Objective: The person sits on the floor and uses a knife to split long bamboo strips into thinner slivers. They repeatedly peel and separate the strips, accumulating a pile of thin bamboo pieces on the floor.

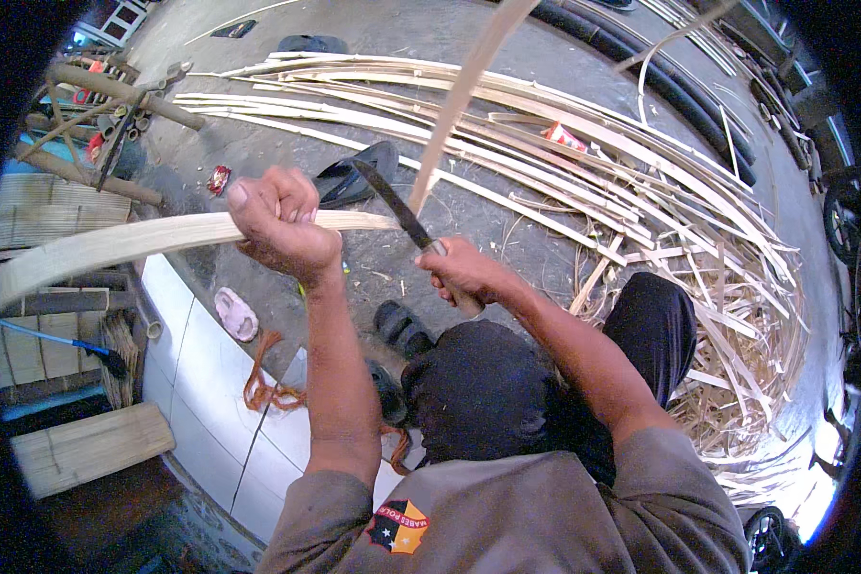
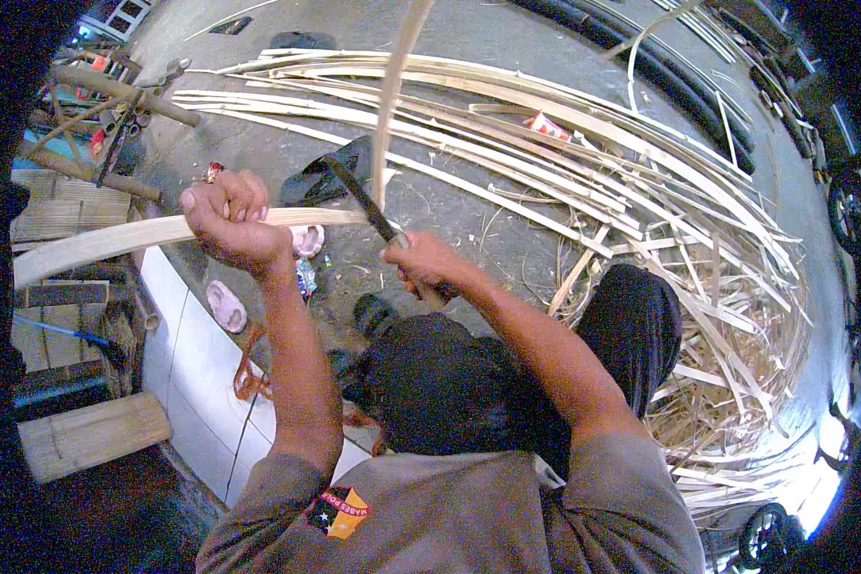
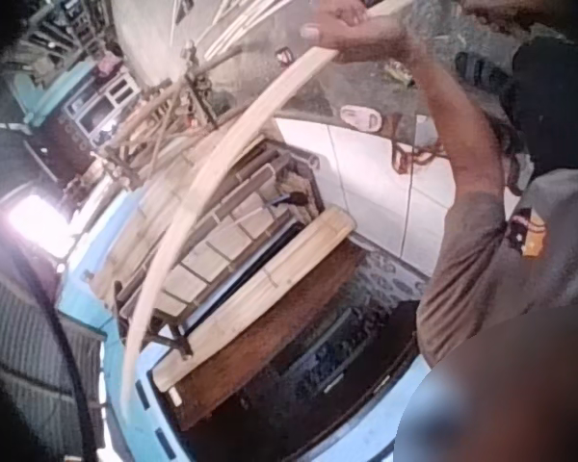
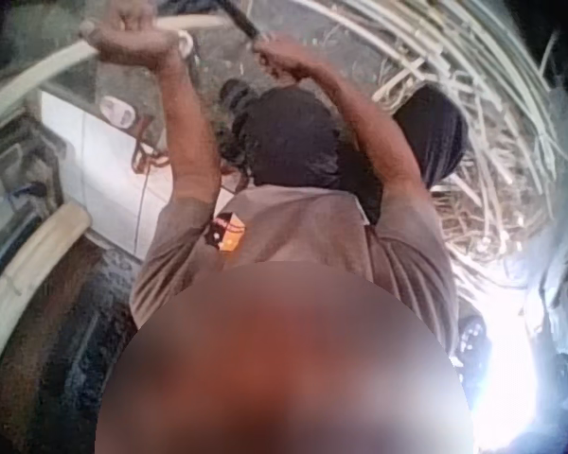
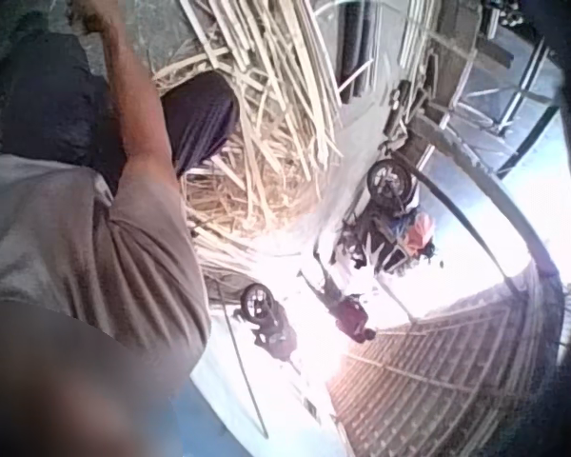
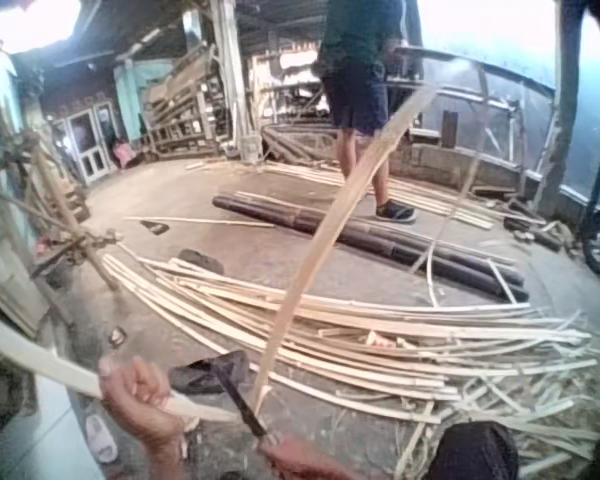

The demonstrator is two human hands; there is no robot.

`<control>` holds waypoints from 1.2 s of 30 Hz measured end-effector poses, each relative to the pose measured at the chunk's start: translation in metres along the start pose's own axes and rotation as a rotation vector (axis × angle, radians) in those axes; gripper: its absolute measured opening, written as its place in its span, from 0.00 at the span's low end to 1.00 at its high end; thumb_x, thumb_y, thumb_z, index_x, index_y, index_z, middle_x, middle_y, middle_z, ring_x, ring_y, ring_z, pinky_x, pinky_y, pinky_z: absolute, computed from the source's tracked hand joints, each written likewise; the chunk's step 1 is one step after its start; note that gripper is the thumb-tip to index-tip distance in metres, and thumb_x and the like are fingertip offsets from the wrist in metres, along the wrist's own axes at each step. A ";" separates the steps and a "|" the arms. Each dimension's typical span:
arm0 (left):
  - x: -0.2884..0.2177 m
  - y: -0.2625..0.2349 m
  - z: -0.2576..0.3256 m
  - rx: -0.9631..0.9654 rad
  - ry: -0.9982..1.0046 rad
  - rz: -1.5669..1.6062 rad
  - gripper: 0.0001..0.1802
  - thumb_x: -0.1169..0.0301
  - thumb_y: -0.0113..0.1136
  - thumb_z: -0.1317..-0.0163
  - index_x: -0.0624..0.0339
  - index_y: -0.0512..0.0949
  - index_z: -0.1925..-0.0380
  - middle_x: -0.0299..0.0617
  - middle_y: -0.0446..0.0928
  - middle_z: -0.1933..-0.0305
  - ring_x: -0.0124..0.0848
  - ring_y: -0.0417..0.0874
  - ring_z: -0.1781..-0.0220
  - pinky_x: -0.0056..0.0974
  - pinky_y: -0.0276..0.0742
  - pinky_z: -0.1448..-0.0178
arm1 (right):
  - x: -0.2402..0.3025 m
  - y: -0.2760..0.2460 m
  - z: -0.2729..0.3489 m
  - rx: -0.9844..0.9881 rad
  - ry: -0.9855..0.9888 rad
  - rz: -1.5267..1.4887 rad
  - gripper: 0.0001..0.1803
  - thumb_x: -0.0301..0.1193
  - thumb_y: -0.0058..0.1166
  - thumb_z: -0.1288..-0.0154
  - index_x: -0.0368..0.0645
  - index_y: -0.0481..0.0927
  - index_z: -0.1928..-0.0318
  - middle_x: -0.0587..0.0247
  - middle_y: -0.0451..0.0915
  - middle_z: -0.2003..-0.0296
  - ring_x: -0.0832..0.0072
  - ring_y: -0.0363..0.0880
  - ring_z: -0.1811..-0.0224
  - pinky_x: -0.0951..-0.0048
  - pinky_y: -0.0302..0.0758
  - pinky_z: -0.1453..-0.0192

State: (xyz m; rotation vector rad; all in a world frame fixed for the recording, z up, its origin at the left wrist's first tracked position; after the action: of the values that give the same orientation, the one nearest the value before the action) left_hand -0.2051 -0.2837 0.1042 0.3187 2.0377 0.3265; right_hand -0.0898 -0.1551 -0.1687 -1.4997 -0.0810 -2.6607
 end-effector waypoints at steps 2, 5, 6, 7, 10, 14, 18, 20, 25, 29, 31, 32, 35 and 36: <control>0.001 -0.008 -0.002 -0.010 -0.009 -0.031 0.30 0.48 0.43 0.25 0.49 0.54 0.85 0.29 0.53 0.86 0.21 0.51 0.85 0.31 0.44 0.80 | 0.020 0.002 0.006 -0.141 -0.104 0.256 0.20 0.41 0.54 0.33 0.32 0.73 0.62 0.35 0.80 0.74 0.42 0.82 0.73 0.47 0.78 0.66; 0.004 -0.012 -0.003 -0.019 -0.023 -0.194 0.27 0.47 0.44 0.27 0.46 0.55 0.82 0.28 0.52 0.84 0.20 0.50 0.84 0.30 0.45 0.81 | 0.058 0.008 0.022 -0.411 -0.443 0.552 0.21 0.42 0.54 0.32 0.31 0.73 0.61 0.31 0.81 0.71 0.34 0.81 0.68 0.39 0.77 0.60; 0.007 -0.016 -0.003 -0.076 -0.046 -0.150 0.25 0.48 0.44 0.26 0.49 0.58 0.80 0.30 0.55 0.83 0.21 0.52 0.85 0.30 0.47 0.81 | 0.045 0.010 0.015 -0.385 -0.335 0.557 0.22 0.42 0.54 0.33 0.31 0.73 0.61 0.32 0.81 0.71 0.34 0.81 0.68 0.40 0.77 0.60; 0.006 -0.018 -0.003 -0.093 -0.040 -0.106 0.24 0.50 0.45 0.26 0.51 0.61 0.78 0.31 0.57 0.83 0.21 0.54 0.85 0.30 0.49 0.81 | 0.038 0.010 0.013 -0.404 -0.303 0.551 0.22 0.43 0.55 0.33 0.31 0.73 0.61 0.32 0.81 0.72 0.34 0.82 0.68 0.40 0.77 0.60; 0.006 -0.005 -0.006 -0.002 -0.038 -0.093 0.18 0.56 0.49 0.26 0.59 0.72 0.69 0.39 0.73 0.73 0.19 0.61 0.85 0.27 0.54 0.82 | 0.017 0.003 0.003 -0.399 -0.239 0.571 0.22 0.44 0.54 0.33 0.33 0.73 0.59 0.35 0.81 0.70 0.38 0.82 0.67 0.42 0.78 0.62; 0.025 0.038 -0.010 0.273 -0.108 -0.025 0.16 0.64 0.50 0.27 0.64 0.79 0.52 0.47 0.85 0.52 0.14 0.65 0.84 0.23 0.58 0.82 | -0.004 -0.020 -0.018 -0.241 -0.204 0.541 0.24 0.46 0.55 0.36 0.34 0.73 0.59 0.35 0.82 0.70 0.40 0.83 0.66 0.43 0.77 0.63; 0.068 0.090 0.007 0.530 -0.256 -0.063 0.21 0.58 0.53 0.25 0.63 0.79 0.43 0.41 0.85 0.57 0.13 0.63 0.83 0.23 0.57 0.81 | -0.029 -0.041 -0.030 -0.096 -0.082 0.414 0.24 0.46 0.55 0.39 0.33 0.75 0.59 0.34 0.81 0.69 0.39 0.82 0.66 0.41 0.76 0.61; 0.081 0.097 0.006 0.515 -0.269 -0.147 0.23 0.54 0.55 0.25 0.62 0.81 0.44 0.31 0.77 0.72 0.13 0.63 0.82 0.25 0.56 0.81 | -0.015 -0.054 -0.029 -0.214 -0.212 0.568 0.23 0.45 0.55 0.39 0.33 0.76 0.62 0.34 0.81 0.69 0.39 0.83 0.66 0.41 0.77 0.61; 0.093 0.112 0.001 0.516 -0.263 -0.242 0.23 0.54 0.58 0.26 0.63 0.81 0.47 0.26 0.70 0.78 0.15 0.67 0.77 0.27 0.63 0.74 | -0.006 -0.071 -0.033 -0.424 -0.267 0.742 0.22 0.43 0.55 0.40 0.31 0.77 0.69 0.32 0.82 0.70 0.39 0.84 0.65 0.41 0.78 0.61; 0.078 0.106 0.002 0.419 -0.148 -0.314 0.22 0.54 0.59 0.26 0.64 0.81 0.51 0.30 0.74 0.75 0.19 0.71 0.72 0.31 0.69 0.68 | -0.025 -0.062 -0.045 -0.337 -0.272 0.748 0.21 0.41 0.57 0.42 0.31 0.79 0.67 0.33 0.82 0.68 0.39 0.84 0.63 0.42 0.79 0.59; 0.076 0.111 0.014 0.494 -0.125 -0.399 0.22 0.54 0.58 0.26 0.65 0.81 0.52 0.33 0.76 0.74 0.21 0.73 0.70 0.33 0.72 0.65 | -0.053 -0.059 -0.055 -0.221 -0.131 0.720 0.20 0.41 0.58 0.42 0.33 0.79 0.68 0.36 0.83 0.67 0.40 0.85 0.63 0.42 0.80 0.59; 0.077 0.116 0.021 0.555 -0.126 -0.440 0.21 0.54 0.58 0.26 0.65 0.81 0.53 0.34 0.76 0.73 0.22 0.73 0.70 0.35 0.73 0.64 | -0.066 -0.058 -0.059 -0.159 -0.055 0.713 0.19 0.41 0.58 0.42 0.33 0.79 0.68 0.37 0.84 0.67 0.40 0.85 0.63 0.42 0.80 0.58; 0.076 0.120 0.024 0.531 -0.088 -0.534 0.21 0.56 0.59 0.27 0.66 0.79 0.54 0.38 0.77 0.71 0.26 0.75 0.67 0.37 0.74 0.60 | -0.051 -0.070 -0.058 -0.339 -0.253 0.815 0.16 0.36 0.56 0.41 0.35 0.79 0.60 0.36 0.83 0.69 0.40 0.84 0.66 0.43 0.80 0.60; 0.072 0.126 0.023 0.534 -0.039 -0.531 0.20 0.56 0.59 0.27 0.66 0.79 0.55 0.40 0.78 0.70 0.27 0.75 0.66 0.37 0.75 0.58 | -0.050 -0.077 -0.059 -0.413 -0.239 0.883 0.17 0.36 0.56 0.41 0.35 0.79 0.58 0.36 0.83 0.68 0.41 0.84 0.65 0.44 0.80 0.60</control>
State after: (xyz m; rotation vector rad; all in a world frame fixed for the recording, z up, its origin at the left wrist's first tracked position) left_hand -0.2072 -0.1389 0.0803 0.0918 2.0561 -0.5528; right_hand -0.1219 -0.0815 -0.2420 -1.4538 0.9310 -1.8353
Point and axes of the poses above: each hand's wrist, its own z-axis away from the middle knuckle, its own y-axis out of the palm, x = y × z, the point moved 10 cm from there along -z, towards the middle knuckle
